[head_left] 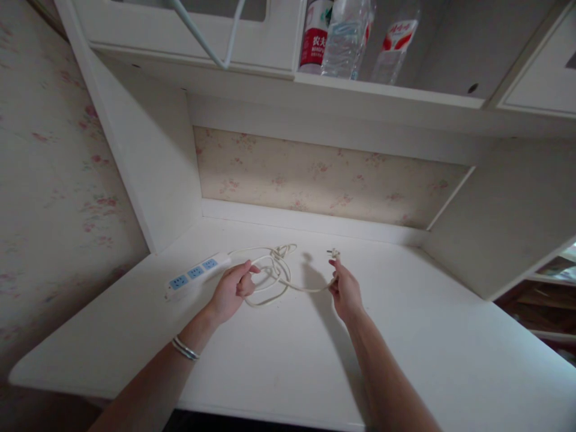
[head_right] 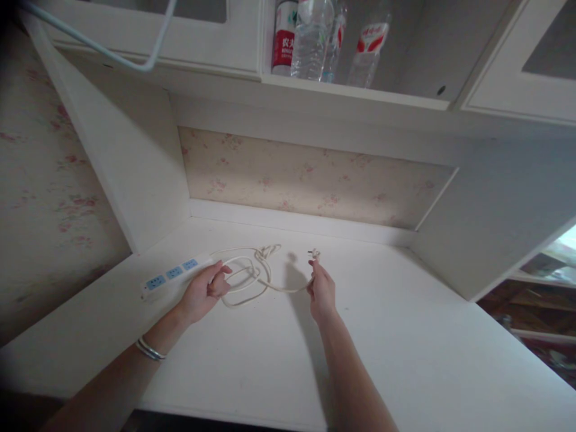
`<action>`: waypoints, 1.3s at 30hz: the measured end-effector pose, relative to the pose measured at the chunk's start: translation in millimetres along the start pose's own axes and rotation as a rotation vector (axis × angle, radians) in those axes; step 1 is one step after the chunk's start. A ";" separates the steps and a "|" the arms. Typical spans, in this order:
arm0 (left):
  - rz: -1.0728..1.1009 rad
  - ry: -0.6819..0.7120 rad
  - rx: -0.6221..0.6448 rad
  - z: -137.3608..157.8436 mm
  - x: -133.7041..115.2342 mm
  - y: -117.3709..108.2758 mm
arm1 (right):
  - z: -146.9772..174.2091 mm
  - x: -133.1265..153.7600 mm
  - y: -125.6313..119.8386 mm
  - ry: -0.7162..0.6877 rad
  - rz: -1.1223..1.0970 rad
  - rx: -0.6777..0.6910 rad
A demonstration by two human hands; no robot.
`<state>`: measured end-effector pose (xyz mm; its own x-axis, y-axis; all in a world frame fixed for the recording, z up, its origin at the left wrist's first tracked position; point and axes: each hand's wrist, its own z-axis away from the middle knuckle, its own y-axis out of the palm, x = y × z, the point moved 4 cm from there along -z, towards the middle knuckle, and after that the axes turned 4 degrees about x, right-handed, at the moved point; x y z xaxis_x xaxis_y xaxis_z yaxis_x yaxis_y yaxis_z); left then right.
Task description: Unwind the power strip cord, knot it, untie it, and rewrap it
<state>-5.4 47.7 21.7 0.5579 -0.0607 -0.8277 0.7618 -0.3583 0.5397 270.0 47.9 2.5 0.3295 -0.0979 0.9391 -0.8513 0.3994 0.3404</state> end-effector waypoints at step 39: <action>-0.186 -0.172 0.628 31.4 1.9 43.4 | 48.7 -29.9 67.5 0.272 -0.446 0.522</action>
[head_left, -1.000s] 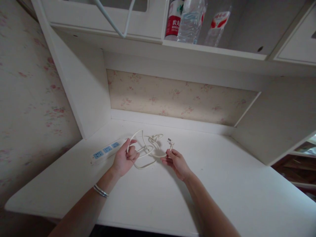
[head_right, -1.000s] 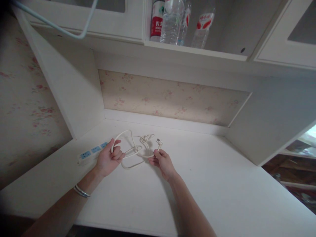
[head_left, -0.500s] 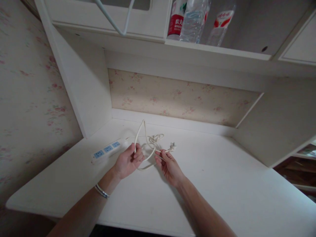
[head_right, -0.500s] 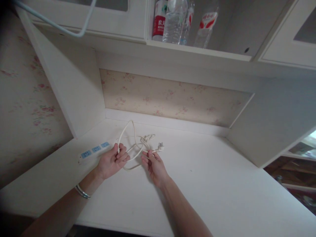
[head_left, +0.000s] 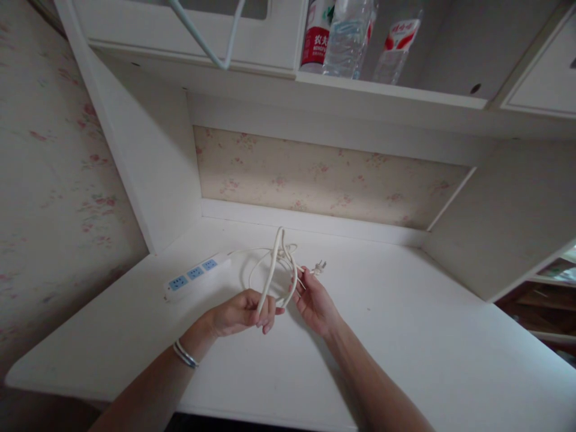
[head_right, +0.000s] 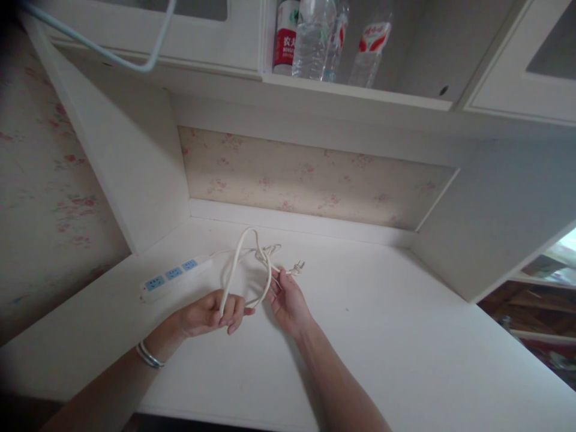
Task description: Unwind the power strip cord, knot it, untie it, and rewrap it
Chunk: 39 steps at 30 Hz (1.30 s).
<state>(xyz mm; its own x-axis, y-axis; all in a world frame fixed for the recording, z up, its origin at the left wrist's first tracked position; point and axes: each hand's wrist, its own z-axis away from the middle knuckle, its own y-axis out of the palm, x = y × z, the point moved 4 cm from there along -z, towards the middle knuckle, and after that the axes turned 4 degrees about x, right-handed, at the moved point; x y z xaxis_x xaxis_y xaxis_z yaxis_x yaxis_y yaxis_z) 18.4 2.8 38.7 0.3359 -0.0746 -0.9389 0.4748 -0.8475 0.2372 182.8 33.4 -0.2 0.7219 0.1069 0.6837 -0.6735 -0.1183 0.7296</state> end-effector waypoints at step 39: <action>-1.606 0.136 -0.777 -4.5 4.9 -15.9 | 7.2 0.3 14.5 0.202 -0.150 0.241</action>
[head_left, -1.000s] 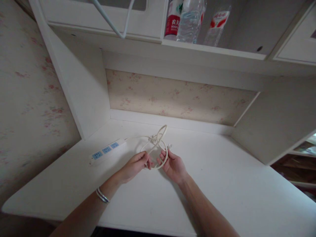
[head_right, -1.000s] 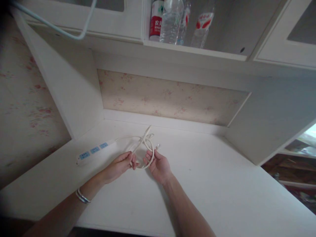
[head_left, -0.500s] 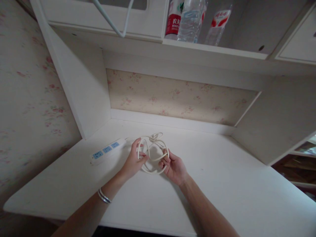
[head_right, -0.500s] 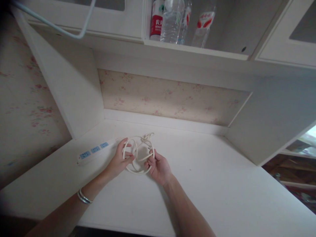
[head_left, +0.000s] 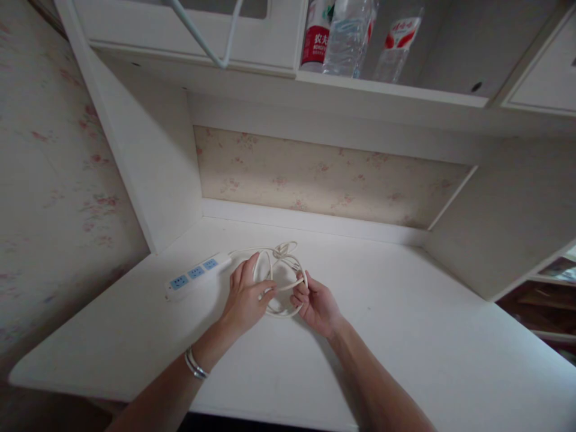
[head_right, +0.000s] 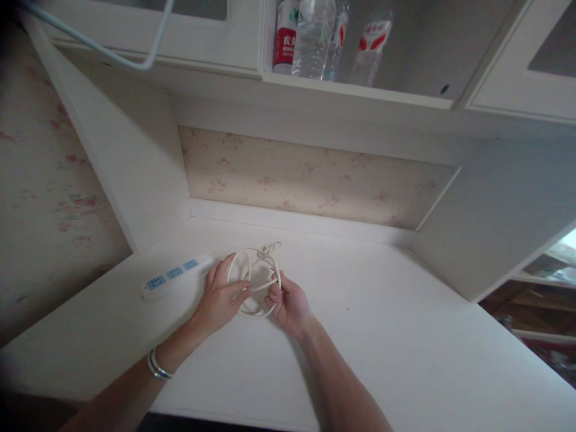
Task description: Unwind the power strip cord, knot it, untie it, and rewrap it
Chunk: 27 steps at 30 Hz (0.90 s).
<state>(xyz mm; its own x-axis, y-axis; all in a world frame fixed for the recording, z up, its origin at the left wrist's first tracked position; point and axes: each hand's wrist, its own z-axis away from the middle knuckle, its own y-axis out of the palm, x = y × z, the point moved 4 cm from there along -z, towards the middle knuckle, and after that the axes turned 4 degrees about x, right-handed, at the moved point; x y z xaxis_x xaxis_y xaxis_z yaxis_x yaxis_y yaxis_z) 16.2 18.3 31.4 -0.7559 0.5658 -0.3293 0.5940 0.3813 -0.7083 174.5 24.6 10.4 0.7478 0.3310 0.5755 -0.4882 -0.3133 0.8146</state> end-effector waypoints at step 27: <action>1.224 -0.527 -0.498 -12.2 62.2 -16.5 | 1.2 43.4 -68.6 -0.334 0.722 -0.659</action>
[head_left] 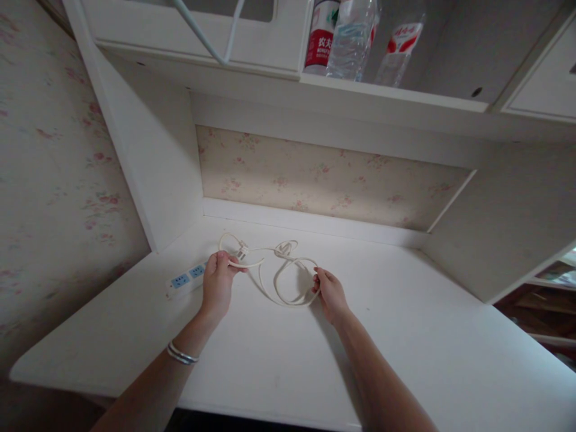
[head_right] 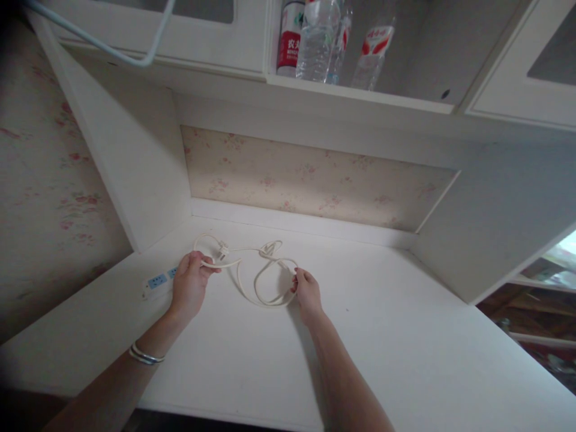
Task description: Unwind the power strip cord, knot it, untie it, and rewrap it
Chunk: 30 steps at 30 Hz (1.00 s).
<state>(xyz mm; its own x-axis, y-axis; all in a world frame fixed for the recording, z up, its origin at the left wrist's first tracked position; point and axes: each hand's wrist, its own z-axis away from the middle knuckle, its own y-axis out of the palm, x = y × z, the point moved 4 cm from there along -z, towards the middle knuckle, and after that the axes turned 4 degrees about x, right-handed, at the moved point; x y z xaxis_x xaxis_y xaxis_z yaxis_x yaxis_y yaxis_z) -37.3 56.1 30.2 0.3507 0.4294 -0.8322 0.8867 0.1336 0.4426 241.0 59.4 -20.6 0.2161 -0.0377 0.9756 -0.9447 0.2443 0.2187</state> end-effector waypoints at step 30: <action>-0.698 -0.015 0.640 -9.9 14.9 81.0 | -14.3 152.7 -25.4 -0.047 -0.082 0.082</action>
<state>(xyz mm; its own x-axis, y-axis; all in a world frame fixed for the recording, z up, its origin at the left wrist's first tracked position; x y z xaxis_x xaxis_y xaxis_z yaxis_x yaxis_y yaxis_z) 36.8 82.2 57.0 -0.3216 0.4251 -0.8461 0.8928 -0.1615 -0.4205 301.5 61.3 122.6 0.2829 -0.1005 0.9539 -0.9419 0.1586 0.2961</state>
